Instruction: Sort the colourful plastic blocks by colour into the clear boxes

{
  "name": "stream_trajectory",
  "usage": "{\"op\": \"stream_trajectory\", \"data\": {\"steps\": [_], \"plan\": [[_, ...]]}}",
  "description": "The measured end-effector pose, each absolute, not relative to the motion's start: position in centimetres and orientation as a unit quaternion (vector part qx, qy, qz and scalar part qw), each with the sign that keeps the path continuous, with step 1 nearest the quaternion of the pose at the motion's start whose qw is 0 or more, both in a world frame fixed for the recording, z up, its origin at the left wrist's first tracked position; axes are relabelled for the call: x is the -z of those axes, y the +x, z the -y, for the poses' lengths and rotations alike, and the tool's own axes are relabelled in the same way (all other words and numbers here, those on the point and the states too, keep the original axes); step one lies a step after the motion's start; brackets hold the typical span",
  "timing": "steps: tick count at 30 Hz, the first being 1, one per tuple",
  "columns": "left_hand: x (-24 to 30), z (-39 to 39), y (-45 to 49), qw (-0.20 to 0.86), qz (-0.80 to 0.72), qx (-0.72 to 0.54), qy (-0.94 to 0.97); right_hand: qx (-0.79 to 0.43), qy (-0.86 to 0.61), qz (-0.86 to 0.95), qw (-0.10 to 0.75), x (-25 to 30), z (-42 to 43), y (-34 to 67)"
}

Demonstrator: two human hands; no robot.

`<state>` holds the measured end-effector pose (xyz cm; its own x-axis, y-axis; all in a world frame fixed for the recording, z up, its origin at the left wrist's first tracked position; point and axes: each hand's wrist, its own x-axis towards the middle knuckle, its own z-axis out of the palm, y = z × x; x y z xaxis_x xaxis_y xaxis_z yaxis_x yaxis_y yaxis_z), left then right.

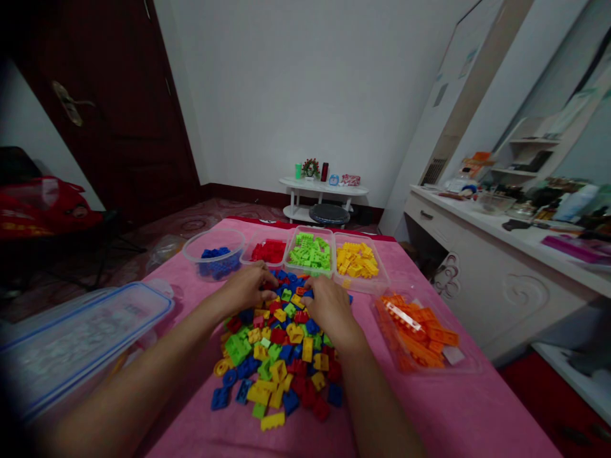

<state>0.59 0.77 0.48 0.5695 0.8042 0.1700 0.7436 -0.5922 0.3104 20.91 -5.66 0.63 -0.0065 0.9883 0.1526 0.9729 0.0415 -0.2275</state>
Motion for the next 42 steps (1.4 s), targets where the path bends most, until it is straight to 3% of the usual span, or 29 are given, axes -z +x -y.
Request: {"op": "stream_trajectory", "data": {"steps": [9, 13, 16, 21, 24, 28, 32, 38, 42], "plan": [[0.0, -0.8, 0.0, 0.115, -0.437, -0.153, 0.879, -0.030, -0.709, 0.690, 0.144, -3.7, 6.4, 21.8], [-0.7, -0.8, 0.2, 0.137, -0.454, -0.181, 0.862, -0.113, -0.650, 0.747, 0.083, -6.3, 8.2, 22.8], [-1.4, -0.5, 0.8, 0.257, -0.450, -0.240, 0.821, -0.124, -0.631, 0.766, 0.026, -6.8, 9.3, 22.3], [-1.6, 0.7, 2.1, 0.578, -0.389, -0.307, 0.648, -0.075, -0.666, 0.741, -0.038, -6.1, 9.5, 20.6], [-1.3, 1.3, 2.7, 0.689, -0.352, -0.320, 0.547, -0.052, -0.671, 0.740, 0.013, -6.1, 9.1, 20.7], [-0.9, 1.8, 3.4, 0.774, -0.321, -0.306, 0.452, -0.032, -0.659, 0.734, 0.160, -6.8, 8.6, 20.8], [-1.1, 2.2, 3.8, 0.850, -0.270, -0.250, 0.378, -0.086, -0.596, 0.752, 0.269, -6.7, 8.3, 19.4], [-1.3, 2.6, 3.9, 0.897, -0.188, -0.225, 0.330, -0.154, -0.557, 0.748, 0.325, -5.7, 8.0, 18.2], [-1.2, 2.3, 3.8, 0.895, -0.195, -0.240, 0.320, -0.114, -0.550, 0.745, 0.359, -6.1, 7.9, 18.4]]}}
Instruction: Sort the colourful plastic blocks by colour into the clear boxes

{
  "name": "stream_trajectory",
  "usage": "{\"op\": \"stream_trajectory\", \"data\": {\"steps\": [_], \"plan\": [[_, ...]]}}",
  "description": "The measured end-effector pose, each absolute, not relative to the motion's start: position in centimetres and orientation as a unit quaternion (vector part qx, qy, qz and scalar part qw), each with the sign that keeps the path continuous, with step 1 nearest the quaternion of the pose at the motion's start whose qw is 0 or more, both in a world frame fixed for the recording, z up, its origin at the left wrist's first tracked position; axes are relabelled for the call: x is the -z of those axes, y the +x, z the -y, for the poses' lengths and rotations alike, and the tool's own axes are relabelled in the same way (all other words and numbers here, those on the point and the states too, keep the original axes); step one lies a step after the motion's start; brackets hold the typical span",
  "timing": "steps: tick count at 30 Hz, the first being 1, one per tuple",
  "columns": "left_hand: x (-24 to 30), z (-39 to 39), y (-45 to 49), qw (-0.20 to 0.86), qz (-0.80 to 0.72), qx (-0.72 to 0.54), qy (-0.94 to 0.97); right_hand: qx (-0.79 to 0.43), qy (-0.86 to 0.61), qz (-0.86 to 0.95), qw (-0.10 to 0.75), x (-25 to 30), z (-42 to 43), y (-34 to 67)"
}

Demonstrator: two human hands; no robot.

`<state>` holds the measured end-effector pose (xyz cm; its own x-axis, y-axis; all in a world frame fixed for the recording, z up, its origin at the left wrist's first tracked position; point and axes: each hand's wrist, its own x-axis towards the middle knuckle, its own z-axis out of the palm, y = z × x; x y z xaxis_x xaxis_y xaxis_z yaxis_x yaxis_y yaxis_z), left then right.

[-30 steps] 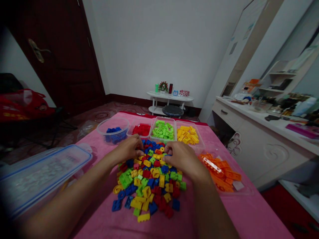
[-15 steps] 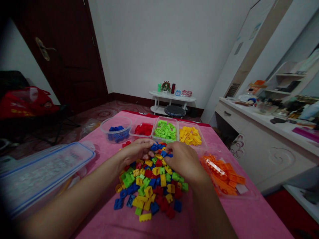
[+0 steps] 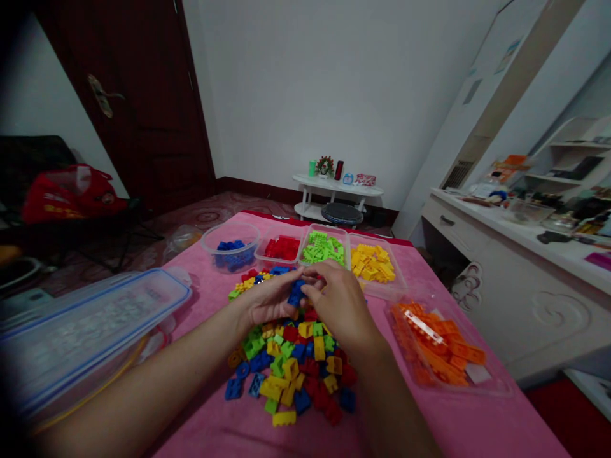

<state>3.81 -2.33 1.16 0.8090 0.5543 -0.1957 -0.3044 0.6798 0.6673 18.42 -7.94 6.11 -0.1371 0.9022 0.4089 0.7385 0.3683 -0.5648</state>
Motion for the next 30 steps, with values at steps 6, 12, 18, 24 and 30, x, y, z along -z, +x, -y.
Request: {"op": "stream_trajectory", "data": {"steps": [6, 12, 18, 24, 30], "plan": [[-3.8, -0.7, 1.4, 0.789, -0.303, -0.384, 0.372, -0.064, -0.564, 0.721, 0.397, -6.8, 8.2, 19.2], [-6.1, -7.8, -4.5, 0.369, -0.553, -0.464, 0.585, -0.047, -0.569, 0.713, 0.407, -6.8, 8.1, 19.7], [-4.7, -7.8, -6.0, 0.165, -0.580, -0.358, 0.713, -0.038, -0.573, 0.720, 0.389, -6.8, 7.9, 19.8], [-3.2, -3.1, -4.2, 0.028, -0.529, -0.283, 0.799, -0.044, -0.584, 0.735, 0.342, -6.2, 7.6, 20.1], [-3.8, -2.4, -6.5, -0.116, -0.643, -0.251, 0.714, -0.042, -0.590, 0.737, 0.327, -5.9, 7.5, 19.9]]}}
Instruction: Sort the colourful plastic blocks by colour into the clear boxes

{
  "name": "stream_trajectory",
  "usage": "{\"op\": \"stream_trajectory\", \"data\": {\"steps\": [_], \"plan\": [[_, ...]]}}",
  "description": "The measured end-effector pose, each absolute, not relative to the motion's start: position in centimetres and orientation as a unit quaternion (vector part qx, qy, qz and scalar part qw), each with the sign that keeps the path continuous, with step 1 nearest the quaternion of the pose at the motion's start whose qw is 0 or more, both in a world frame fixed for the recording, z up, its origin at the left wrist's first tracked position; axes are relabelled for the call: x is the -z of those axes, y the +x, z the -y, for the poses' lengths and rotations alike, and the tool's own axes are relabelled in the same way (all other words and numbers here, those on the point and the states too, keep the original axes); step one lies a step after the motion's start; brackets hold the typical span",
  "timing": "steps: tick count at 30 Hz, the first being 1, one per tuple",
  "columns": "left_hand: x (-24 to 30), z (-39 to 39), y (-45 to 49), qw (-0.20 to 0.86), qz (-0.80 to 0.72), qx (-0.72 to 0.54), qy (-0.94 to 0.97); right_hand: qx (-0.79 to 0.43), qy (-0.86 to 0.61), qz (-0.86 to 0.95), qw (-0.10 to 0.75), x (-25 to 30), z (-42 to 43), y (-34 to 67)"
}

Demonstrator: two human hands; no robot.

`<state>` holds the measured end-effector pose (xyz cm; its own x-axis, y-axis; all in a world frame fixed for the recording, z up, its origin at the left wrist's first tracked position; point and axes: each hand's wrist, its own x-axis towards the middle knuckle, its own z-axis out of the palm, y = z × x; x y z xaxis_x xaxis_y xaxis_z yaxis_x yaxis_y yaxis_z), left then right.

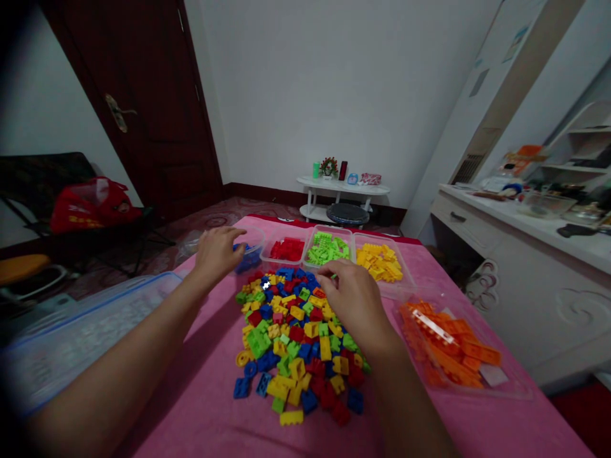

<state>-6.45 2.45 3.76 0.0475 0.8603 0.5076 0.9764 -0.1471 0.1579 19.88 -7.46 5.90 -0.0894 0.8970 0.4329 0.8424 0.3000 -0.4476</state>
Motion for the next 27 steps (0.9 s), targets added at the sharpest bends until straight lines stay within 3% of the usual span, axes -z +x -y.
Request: {"op": "stream_trajectory", "data": {"steps": [5, 13, 23, 27], "plan": [[-2.9, -3.0, -7.1, 0.038, 0.679, 0.076, -0.729, -0.046, -0.588, 0.743, 0.317, -6.1, 7.6, 19.7], [-3.0, -2.9, -7.0, 0.006, 0.672, 0.100, -0.734, -0.044, -0.582, 0.744, 0.324, -6.0, 7.6, 19.8], [-4.5, -0.8, -6.0, 0.009, 0.653, -0.050, -0.755, -0.034, -0.636, 0.704, 0.315, -6.0, 6.8, 23.0], [-4.6, -0.6, -5.9, -0.012, 0.638, -0.039, -0.769, -0.035, -0.650, 0.694, 0.309, -5.5, 6.4, 24.0]]}}
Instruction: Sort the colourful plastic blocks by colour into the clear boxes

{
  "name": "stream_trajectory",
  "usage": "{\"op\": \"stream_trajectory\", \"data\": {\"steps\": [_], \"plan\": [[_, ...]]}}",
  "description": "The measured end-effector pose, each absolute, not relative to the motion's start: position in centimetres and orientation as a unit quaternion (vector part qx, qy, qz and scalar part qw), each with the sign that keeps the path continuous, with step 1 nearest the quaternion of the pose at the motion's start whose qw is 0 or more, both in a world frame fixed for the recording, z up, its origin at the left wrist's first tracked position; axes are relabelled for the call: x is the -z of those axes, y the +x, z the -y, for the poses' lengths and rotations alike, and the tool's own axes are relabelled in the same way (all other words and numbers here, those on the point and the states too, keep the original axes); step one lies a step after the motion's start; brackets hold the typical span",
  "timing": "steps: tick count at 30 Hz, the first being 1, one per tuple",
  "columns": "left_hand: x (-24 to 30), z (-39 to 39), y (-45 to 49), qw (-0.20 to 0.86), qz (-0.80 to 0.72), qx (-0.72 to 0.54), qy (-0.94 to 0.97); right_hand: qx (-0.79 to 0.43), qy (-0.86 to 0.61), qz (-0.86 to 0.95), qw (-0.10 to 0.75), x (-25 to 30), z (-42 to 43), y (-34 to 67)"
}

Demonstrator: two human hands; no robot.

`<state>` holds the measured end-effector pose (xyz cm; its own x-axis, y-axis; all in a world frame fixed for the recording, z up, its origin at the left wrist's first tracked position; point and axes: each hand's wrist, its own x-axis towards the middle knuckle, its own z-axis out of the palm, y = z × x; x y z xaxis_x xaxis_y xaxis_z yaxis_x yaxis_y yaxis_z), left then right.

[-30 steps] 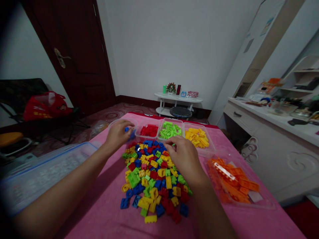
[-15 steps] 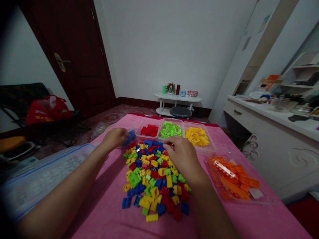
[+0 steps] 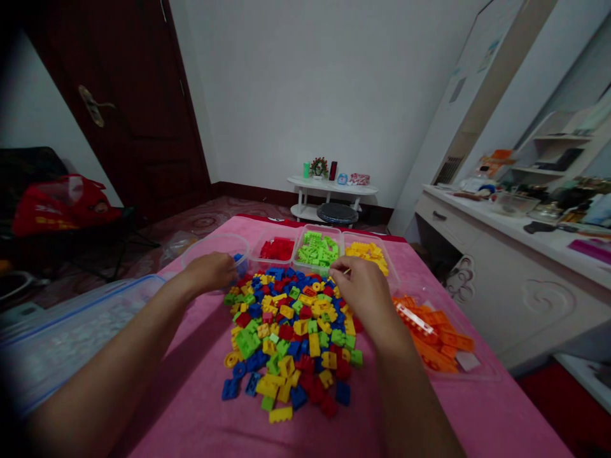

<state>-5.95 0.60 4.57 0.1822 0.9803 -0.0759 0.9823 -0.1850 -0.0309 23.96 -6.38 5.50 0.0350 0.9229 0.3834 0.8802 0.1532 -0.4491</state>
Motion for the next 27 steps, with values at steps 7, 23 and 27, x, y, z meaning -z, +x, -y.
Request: {"op": "stream_trajectory", "data": {"steps": [7, 23, 27], "plan": [[-4.7, -0.3, -2.0, 0.065, -0.514, -0.189, 0.834, -0.073, -0.677, 0.697, 0.225, -3.0, 5.2, 24.6], [-0.8, 3.0, 4.3, 0.116, -0.397, -0.143, 0.899, -0.112, -0.655, 0.736, 0.128, -2.6, 6.1, 22.2], [-0.7, 3.3, 4.2, 0.120, -0.396, -0.145, 0.899, -0.080, -0.688, 0.683, 0.234, -3.1, 5.6, 24.4]]}}
